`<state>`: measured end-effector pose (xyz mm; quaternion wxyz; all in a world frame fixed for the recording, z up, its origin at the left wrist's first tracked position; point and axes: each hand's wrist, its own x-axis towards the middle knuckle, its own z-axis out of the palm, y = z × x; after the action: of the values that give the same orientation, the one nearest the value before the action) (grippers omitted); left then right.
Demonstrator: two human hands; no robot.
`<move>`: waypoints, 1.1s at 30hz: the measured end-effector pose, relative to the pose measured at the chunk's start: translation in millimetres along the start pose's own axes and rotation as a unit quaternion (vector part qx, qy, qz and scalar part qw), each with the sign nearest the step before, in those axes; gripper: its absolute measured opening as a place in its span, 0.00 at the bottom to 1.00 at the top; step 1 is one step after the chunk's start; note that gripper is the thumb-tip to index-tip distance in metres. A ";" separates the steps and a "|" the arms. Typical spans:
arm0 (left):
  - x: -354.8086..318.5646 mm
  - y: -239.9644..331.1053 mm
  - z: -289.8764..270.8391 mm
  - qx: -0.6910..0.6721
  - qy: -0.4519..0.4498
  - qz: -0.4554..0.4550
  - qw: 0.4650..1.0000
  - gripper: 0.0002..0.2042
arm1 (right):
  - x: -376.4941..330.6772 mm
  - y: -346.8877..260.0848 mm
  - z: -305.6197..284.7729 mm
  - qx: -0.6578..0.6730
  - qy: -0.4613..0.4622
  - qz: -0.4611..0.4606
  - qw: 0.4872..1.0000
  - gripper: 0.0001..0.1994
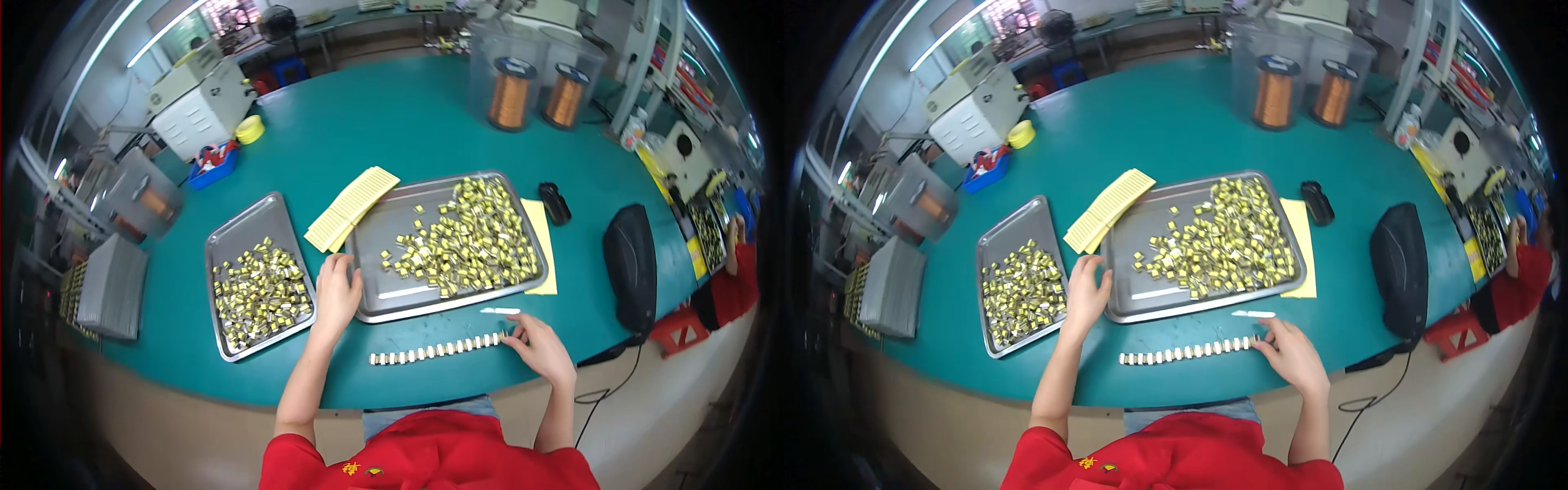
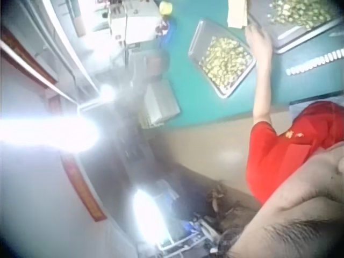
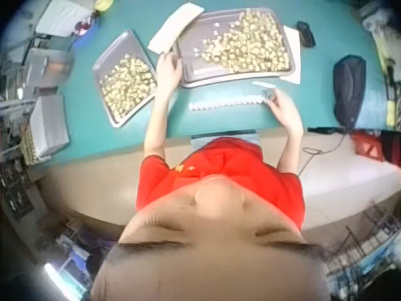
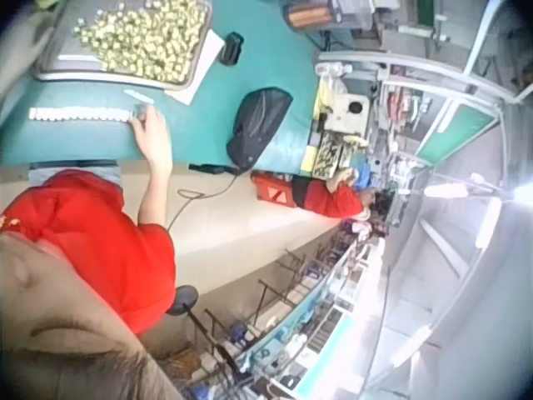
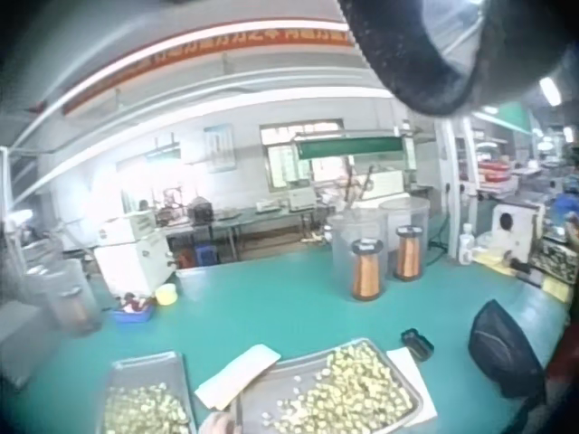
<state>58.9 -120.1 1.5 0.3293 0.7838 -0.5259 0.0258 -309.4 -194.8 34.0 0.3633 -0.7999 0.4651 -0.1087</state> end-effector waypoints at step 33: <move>143.7 -31.1 70.3 0.181 0.026 0.045 0.982 0.30 | -14.6 9.4 -8.2 0.021 0.152 -0.029 0.988 0.10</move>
<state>127.5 -267.2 -13.1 0.1943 0.8052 -0.5384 0.1554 -327.8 -189.6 35.8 0.3017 -0.7790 0.4897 -0.2496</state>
